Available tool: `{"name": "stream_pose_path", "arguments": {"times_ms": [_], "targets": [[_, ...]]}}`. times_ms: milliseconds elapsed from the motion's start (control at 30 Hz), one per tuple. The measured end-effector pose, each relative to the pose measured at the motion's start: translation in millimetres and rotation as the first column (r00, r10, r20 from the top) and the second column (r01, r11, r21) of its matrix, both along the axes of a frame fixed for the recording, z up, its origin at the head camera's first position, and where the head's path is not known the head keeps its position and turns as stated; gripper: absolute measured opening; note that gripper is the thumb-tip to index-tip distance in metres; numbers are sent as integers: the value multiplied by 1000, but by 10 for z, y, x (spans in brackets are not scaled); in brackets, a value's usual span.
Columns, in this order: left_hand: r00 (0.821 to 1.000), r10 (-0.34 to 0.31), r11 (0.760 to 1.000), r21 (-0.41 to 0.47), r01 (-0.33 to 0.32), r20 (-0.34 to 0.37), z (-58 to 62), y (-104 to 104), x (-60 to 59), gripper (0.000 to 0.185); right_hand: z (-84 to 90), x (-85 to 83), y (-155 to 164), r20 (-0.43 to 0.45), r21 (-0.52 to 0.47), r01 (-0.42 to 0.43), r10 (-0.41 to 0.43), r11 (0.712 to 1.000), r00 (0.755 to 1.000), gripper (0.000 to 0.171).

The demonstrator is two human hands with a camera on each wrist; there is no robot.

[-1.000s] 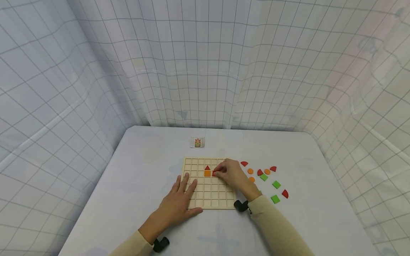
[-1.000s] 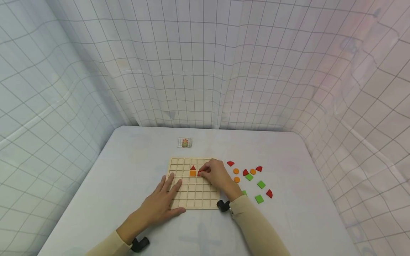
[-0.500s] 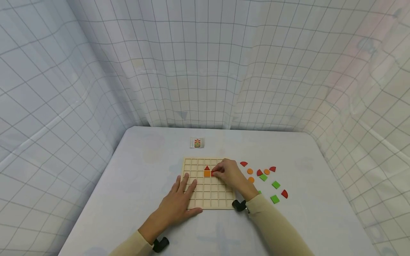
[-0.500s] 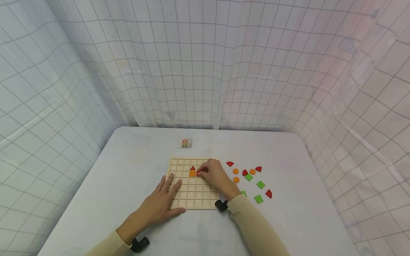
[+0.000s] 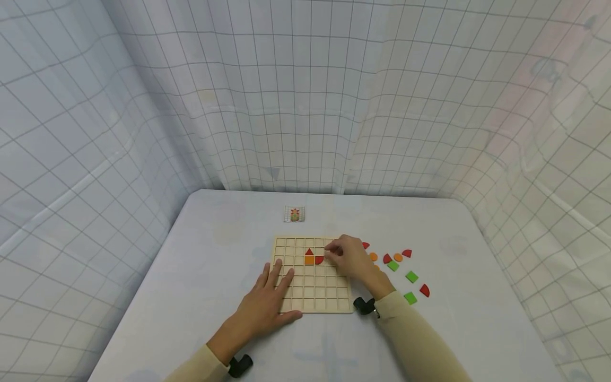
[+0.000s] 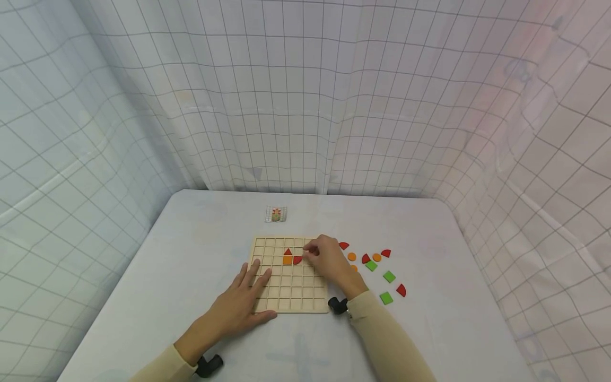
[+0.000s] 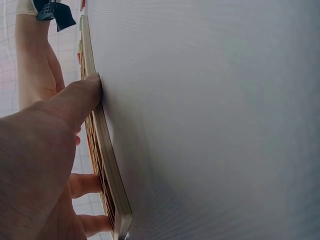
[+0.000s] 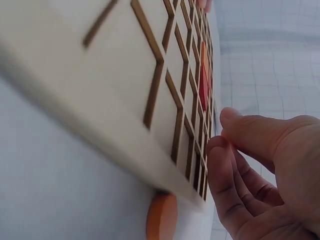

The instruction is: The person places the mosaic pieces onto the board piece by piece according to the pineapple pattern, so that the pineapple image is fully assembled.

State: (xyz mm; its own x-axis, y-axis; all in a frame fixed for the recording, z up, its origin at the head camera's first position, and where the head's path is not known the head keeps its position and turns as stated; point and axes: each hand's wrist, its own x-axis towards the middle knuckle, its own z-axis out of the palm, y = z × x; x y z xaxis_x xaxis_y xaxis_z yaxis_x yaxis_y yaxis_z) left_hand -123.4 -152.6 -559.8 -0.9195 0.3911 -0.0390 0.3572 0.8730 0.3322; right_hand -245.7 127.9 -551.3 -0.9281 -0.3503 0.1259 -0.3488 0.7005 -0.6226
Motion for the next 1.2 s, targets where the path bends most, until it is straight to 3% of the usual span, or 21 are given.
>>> {"name": "stream_pose_path", "arguments": {"times_ms": [667,1200], "targets": [[1000,12,1000,-14,-12,21,0,9,26,108,18,-121,670,-19,47,181,-181,982,983,25],[999,18,1000,-16,-18,37,-16,-1,18,107,-80,-158,864,80,93,205,-212,974,974,28]]}}
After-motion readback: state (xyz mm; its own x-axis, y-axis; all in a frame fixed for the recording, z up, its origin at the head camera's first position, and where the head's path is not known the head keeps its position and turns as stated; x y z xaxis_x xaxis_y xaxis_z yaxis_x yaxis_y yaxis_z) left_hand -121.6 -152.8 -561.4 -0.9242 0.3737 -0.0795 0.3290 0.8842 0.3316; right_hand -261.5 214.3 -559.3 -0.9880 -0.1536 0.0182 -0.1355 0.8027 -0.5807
